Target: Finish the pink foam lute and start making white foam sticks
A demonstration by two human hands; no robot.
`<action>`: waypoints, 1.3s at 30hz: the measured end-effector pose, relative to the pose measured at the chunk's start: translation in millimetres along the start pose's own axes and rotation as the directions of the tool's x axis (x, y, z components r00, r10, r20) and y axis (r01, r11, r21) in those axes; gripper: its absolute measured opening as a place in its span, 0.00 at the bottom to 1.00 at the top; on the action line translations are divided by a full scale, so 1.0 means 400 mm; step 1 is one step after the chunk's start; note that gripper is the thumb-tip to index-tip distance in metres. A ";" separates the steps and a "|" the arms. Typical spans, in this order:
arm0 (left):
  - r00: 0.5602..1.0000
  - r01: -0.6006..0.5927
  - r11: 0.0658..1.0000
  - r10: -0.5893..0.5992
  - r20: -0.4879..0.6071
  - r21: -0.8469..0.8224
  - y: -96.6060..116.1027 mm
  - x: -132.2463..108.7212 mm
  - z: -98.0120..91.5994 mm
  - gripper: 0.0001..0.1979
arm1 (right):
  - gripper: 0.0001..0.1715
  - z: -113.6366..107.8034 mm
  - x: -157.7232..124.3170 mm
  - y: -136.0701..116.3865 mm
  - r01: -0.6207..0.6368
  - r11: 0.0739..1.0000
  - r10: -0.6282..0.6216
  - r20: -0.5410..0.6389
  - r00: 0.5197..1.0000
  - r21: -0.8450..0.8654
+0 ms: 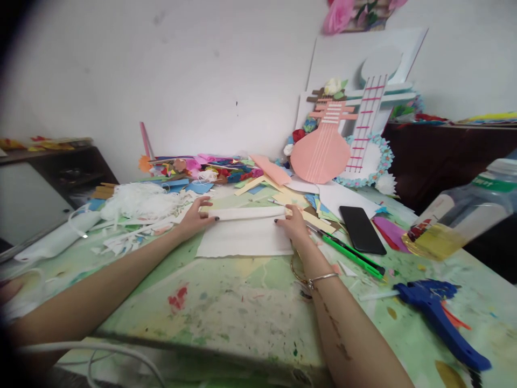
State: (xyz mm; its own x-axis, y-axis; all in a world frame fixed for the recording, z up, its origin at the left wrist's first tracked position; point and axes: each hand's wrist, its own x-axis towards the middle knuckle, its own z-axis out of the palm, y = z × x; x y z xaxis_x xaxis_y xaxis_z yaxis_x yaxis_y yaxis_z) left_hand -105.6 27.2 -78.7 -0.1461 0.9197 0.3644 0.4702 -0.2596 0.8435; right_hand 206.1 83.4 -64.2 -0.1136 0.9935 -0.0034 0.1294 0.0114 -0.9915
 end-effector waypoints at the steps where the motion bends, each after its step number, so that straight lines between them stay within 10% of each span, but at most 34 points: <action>1: 1.000 -0.007 1.000 0.007 0.026 0.010 0.007 0.000 0.002 0.39 | 0.43 -0.001 0.003 0.003 0.003 1.000 -0.003 -0.006 1.000 -0.015; 14: 0.951 0.308 0.941 -0.306 0.038 -0.140 0.011 0.081 0.024 0.29 | 0.42 -0.005 -0.011 -0.023 0.029 0.997 -0.008 0.272 0.962 -0.075; 32: 0.969 0.219 0.974 -0.223 0.102 0.057 0.068 0.017 -0.018 0.22 | 0.35 -0.021 -0.037 -0.056 -0.199 0.980 0.189 0.432 0.882 -0.022; 39: 0.930 0.056 0.989 -0.100 0.355 0.133 0.116 -0.114 -0.082 0.18 | 0.30 -0.096 -0.080 -0.111 -0.204 0.950 0.312 0.666 0.677 -0.238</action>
State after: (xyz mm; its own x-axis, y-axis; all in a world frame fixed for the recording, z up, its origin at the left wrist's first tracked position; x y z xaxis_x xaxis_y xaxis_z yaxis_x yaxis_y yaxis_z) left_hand -105.5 -36.6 -43.3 0.1256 0.9855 0.1142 0.5730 -0.1660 0.8025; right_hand 241.7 55.6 -14.9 -0.6929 0.6010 -0.3984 0.3801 -0.1652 -0.9101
